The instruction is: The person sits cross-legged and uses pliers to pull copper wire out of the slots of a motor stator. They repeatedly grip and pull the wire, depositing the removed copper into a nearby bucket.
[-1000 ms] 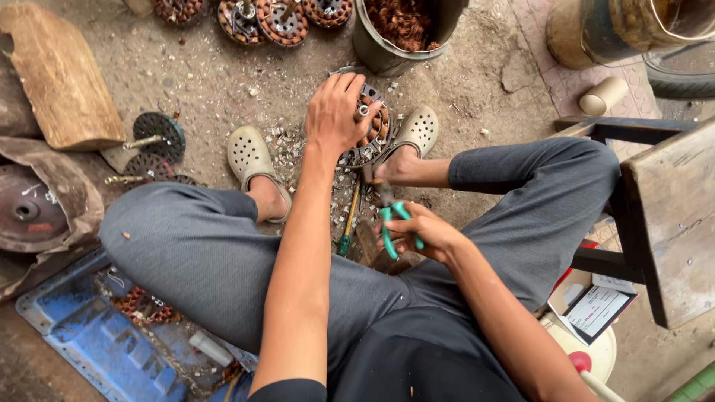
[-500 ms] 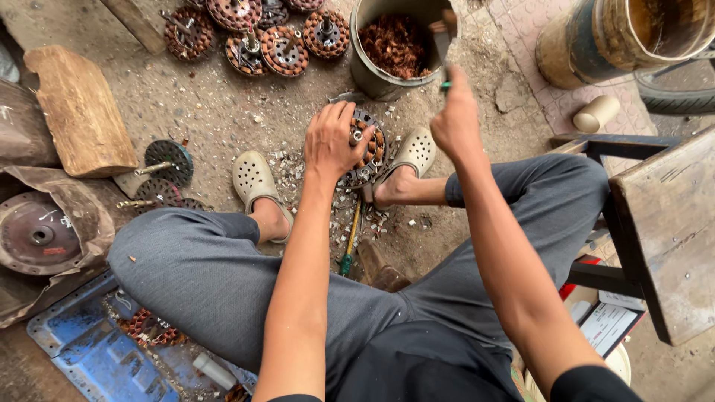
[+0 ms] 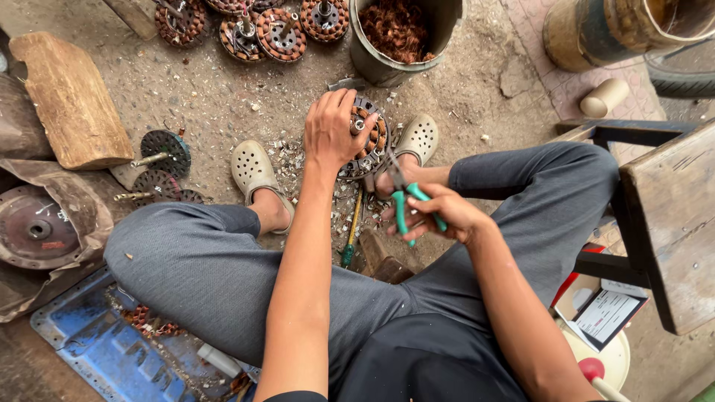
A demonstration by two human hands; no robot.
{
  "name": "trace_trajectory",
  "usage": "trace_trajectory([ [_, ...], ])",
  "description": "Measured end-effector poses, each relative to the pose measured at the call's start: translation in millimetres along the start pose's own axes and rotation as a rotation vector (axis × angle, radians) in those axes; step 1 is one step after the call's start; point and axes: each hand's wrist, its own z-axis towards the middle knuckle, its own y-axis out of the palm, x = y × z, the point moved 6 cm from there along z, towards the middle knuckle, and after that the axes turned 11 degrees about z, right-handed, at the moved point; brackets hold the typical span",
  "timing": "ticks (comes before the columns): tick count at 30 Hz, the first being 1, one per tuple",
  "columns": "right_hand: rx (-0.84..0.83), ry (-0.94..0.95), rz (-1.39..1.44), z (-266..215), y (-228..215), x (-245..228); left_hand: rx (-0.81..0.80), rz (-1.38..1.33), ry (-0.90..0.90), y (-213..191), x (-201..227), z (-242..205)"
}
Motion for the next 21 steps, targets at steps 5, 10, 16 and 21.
trace_trajectory([
  [5, 0.016, 0.079, 0.03, 11, 17, 11, -0.006, -0.003, -0.008, 0, 0, -1],
  [10, 0.031, 0.092, 0.096, 19, 6, 19, 0.003, -0.004, -0.001, -4, 1, 0],
  [16, 0.082, 0.09, 0.052, 23, 9, 23, 0.0, 0.007, -0.013, -4, 2, 0],
  [21, 0.108, 0.081, 0.038, 21, 13, 22, -0.011, -0.001, -0.02, -1, 1, -1],
])
